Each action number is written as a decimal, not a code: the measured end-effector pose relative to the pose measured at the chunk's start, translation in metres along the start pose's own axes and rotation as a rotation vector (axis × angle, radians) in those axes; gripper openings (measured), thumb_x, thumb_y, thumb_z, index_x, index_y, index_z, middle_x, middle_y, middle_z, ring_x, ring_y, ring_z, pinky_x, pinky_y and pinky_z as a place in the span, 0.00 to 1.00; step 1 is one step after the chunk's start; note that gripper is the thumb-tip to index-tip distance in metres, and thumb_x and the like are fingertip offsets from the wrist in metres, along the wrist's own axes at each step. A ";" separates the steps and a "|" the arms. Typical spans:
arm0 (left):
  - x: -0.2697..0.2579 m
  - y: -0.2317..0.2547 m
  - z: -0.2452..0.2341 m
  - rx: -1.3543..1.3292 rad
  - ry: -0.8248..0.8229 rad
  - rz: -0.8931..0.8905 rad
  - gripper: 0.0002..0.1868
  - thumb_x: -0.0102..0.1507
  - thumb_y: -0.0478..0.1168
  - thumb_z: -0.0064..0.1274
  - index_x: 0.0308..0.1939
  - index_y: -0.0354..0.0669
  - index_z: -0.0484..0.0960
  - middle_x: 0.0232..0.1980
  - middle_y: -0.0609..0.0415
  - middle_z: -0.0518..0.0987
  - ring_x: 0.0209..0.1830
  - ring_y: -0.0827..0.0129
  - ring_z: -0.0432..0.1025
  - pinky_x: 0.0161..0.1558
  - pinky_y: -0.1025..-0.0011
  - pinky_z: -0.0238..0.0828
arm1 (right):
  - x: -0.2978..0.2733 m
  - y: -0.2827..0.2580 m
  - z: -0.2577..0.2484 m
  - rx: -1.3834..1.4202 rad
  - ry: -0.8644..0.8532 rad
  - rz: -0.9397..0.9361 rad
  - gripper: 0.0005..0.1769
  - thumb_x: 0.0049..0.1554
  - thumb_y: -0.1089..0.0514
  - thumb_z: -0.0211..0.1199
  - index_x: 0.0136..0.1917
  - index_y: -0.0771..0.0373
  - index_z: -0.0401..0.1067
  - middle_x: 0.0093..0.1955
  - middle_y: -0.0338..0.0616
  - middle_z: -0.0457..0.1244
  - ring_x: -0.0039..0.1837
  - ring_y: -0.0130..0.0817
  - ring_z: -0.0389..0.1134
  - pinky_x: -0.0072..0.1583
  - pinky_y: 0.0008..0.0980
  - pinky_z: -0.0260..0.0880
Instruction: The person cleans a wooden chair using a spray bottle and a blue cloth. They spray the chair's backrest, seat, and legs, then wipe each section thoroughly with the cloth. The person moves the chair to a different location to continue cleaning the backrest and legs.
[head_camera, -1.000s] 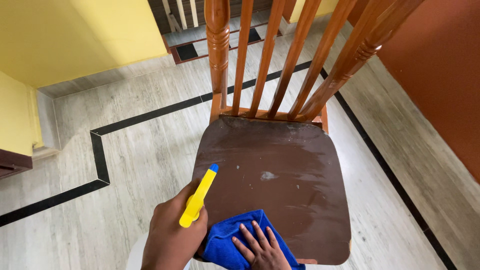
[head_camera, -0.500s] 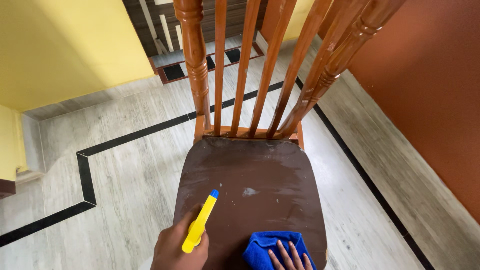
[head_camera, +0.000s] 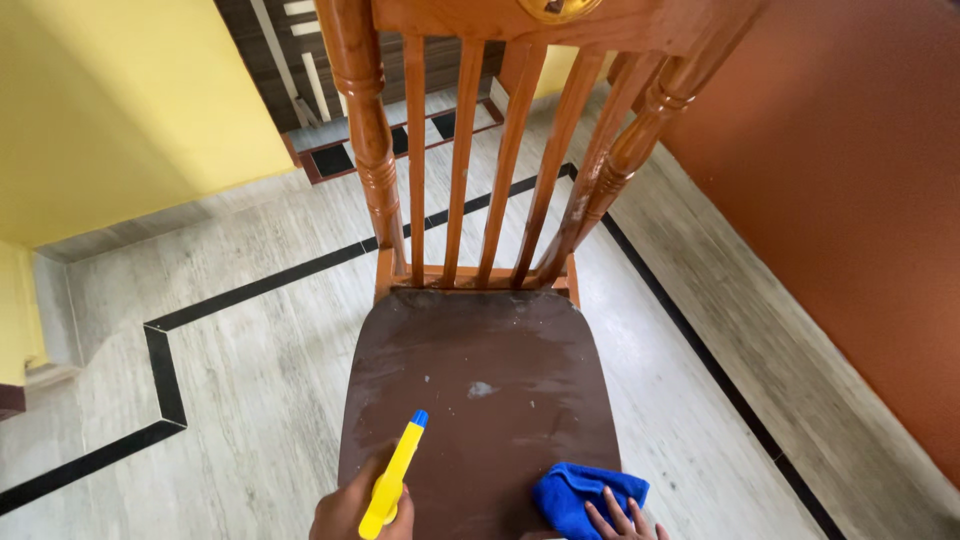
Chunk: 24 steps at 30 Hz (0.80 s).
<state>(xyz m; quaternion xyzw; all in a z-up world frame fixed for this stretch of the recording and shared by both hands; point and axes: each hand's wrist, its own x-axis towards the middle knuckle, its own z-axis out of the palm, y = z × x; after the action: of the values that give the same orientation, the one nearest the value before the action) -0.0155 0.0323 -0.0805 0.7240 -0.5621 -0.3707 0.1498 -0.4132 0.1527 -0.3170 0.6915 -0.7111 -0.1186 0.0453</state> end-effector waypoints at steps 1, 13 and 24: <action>0.003 0.005 0.001 -0.001 -0.001 0.015 0.39 0.52 0.40 0.63 0.68 0.64 0.73 0.51 0.53 0.86 0.45 0.58 0.83 0.51 0.67 0.80 | 0.005 0.003 -0.005 0.073 -0.031 0.023 0.24 0.54 0.38 0.52 0.65 0.25 0.68 0.70 0.30 0.58 0.64 0.45 0.66 0.63 0.65 0.62; -0.042 0.082 -0.046 0.058 0.026 0.020 0.37 0.55 0.40 0.62 0.69 0.66 0.75 0.48 0.53 0.87 0.46 0.57 0.83 0.54 0.68 0.79 | 0.024 0.028 -0.088 0.858 -0.016 0.475 0.24 0.57 0.48 0.63 0.67 0.44 0.70 0.52 0.51 0.71 0.57 0.47 0.73 0.57 0.44 0.72; -0.065 0.136 -0.107 0.003 0.087 0.097 0.35 0.56 0.42 0.64 0.68 0.68 0.76 0.44 0.48 0.87 0.46 0.56 0.82 0.53 0.65 0.79 | 0.073 0.042 -0.260 1.721 0.431 0.507 0.16 0.64 0.58 0.58 0.61 0.68 0.75 0.45 0.40 0.68 0.48 0.24 0.64 0.52 0.25 0.65</action>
<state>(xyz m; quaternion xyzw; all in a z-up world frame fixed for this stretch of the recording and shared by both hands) -0.0414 0.0270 0.1028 0.7116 -0.5900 -0.3303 0.1906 -0.3979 0.0528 -0.0627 0.3174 -0.6608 0.5956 -0.3284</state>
